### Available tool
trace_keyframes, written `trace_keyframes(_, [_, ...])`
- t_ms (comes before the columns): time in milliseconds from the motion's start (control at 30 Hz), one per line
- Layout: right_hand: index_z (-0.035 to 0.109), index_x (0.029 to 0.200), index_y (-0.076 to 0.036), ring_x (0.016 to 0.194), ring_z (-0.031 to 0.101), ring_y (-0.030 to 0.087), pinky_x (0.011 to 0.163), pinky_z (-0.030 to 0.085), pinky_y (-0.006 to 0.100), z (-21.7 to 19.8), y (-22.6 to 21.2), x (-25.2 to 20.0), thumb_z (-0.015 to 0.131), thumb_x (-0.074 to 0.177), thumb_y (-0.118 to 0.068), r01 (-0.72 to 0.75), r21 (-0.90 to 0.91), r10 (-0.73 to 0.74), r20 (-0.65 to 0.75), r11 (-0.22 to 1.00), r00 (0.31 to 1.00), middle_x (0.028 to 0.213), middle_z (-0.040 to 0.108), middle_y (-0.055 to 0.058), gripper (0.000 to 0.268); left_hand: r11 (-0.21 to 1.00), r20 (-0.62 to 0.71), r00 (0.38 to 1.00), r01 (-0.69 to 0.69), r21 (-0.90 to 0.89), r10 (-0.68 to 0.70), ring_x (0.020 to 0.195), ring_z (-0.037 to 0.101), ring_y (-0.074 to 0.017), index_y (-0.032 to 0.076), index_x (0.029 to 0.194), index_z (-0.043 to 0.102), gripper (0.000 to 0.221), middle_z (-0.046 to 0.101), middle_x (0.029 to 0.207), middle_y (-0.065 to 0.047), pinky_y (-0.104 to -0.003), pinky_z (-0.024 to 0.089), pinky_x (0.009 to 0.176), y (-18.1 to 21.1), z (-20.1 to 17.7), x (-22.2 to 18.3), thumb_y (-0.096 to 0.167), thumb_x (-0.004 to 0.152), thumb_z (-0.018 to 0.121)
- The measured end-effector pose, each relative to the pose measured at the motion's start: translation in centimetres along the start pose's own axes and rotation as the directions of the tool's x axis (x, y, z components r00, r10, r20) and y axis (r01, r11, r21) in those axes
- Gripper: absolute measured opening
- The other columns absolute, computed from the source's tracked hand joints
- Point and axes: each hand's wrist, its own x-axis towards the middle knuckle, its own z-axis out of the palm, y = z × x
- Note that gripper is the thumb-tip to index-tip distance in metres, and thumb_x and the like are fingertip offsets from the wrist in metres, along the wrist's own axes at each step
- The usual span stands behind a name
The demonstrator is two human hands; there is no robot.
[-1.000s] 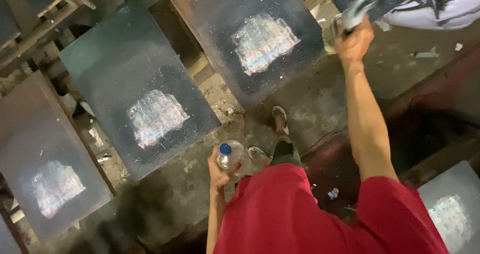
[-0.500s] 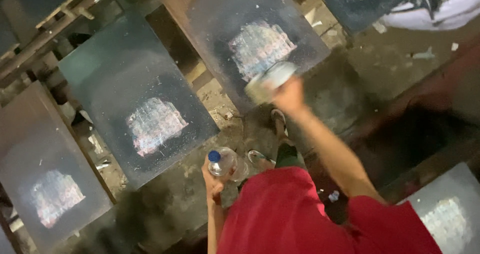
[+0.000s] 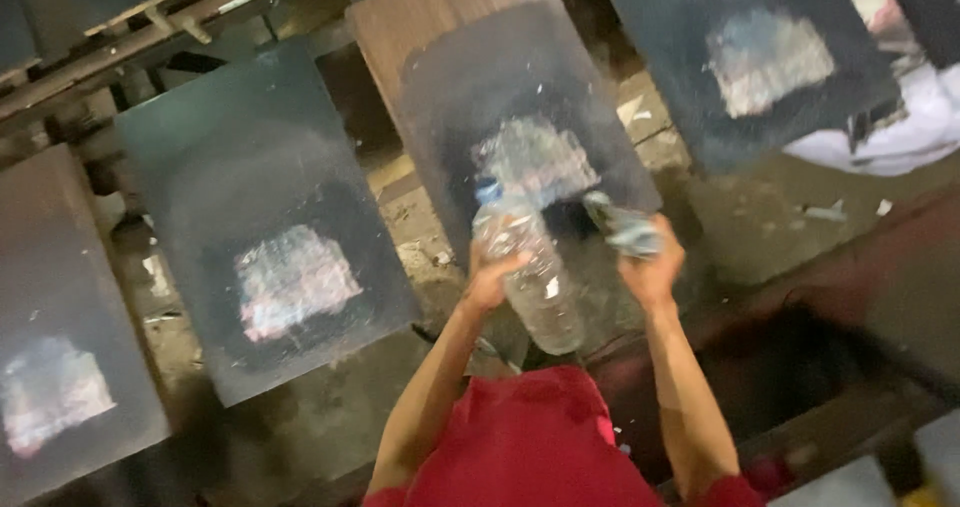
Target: Applying liquid adhesive to screen printing boards using a bottle and a brush to prepare them for printing.
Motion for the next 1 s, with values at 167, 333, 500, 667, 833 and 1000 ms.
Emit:
trace_keyframes(167, [0.06, 0.112, 0.015, 0.112, 0.066, 0.042, 0.104, 0.048, 0.049, -9.3, 5.4, 2.8, 0.08, 0.092, 0.011, -0.143, 0.241, 0.231, -0.388, 0.96, 0.892, 0.109, 0.064, 0.032, 0.028, 0.685, 0.253, 0.835, 0.547, -0.481, -0.489, 0.095, 0.074, -0.0391, 0.0, 0.117, 0.072, 0.043, 0.073, 0.107, -0.025, -0.057, 0.057, 0.092, -12.2, 7.5, 13.0, 0.014, 0.08, 0.088])
trace_keyframes(333, [0.062, 0.122, 0.021, 0.112, 0.068, 0.046, 0.096, 0.054, 0.054, -14.1, 7.8, 6.5, 0.076, 0.109, -0.021, -0.164, -0.01, 0.143, -0.431, 0.986, 0.891, 0.119, 0.069, 0.036, 0.046, 0.702, 0.041, 0.728, 0.672, -0.234, -0.684, 0.111, 0.065, -0.0378, 0.007, 0.139, 0.058, 0.071, 0.059, 0.136, -0.02, -0.045, 0.059, 0.083, -4.6, 16.4, 17.5, 0.028, 0.073, 0.073])
trace_keyframes(500, [0.053, 0.123, 0.019, 0.112, 0.064, 0.043, 0.094, 0.053, 0.054, -14.4, 10.4, 9.7, 0.077, 0.109, -0.014, -0.162, 0.084, 0.183, -0.446, 0.983, 0.876, 0.119, 0.066, 0.036, 0.043, 0.692, -0.008, 0.751, 0.604, -0.396, -0.66, 0.076, 0.067, -0.031, 0.018, 0.096, 0.069, 0.027, 0.068, 0.088, -0.01, -0.045, 0.052, 0.063, -8.0, 16.3, 22.3, 0.03, 0.073, 0.073])
trace_keyframes(667, [0.06, 0.111, 0.015, 0.109, 0.067, 0.035, 0.087, 0.054, 0.052, -13.5, 10.2, 14.0, 0.074, 0.113, -0.012, -0.209, 0.131, 0.243, -0.379, 0.969, 0.893, 0.113, 0.07, 0.03, 0.03, 0.671, -0.03, 0.769, 0.538, -0.51, -0.639, 0.103, 0.061, -0.0313, 0.011, 0.122, 0.057, 0.059, 0.062, 0.119, -0.015, -0.05, 0.051, 0.092, -3.9, 15.4, 25.3, 0.036, 0.072, 0.074])
trace_keyframes(833, [0.055, 0.128, 0.016, 0.115, 0.065, 0.044, 0.095, 0.053, 0.057, -11.4, 9.3, 17.9, 0.073, 0.11, -0.012, -0.111, 0.18, 0.165, -0.318, 0.977, 0.934, 0.123, 0.065, 0.035, 0.038, 0.643, -0.065, 0.862, 0.323, -0.694, -0.503, 0.083, 0.066, -0.0302, 0.01, 0.101, 0.069, 0.028, 0.069, 0.091, -0.011, -0.046, 0.056, 0.083, -5.0, 8.2, 29.3, 0.025, 0.077, 0.074])
trace_keyframes(1000, [0.052, 0.134, 0.02, 0.123, 0.062, 0.05, 0.099, 0.052, 0.057, -8.1, 9.4, 19.4, 0.073, 0.106, -0.025, 0.033, 0.166, 0.012, -0.262, 0.986, 0.965, 0.129, 0.063, 0.04, 0.058, 0.594, -0.022, 0.926, 0.222, -0.773, -0.376, 0.081, 0.069, -0.0264, 0.005, 0.105, 0.067, 0.024, 0.07, 0.09, -0.012, -0.038, 0.056, 0.076, -1.9, 1.9, 25.1, 0.019, 0.086, 0.07])
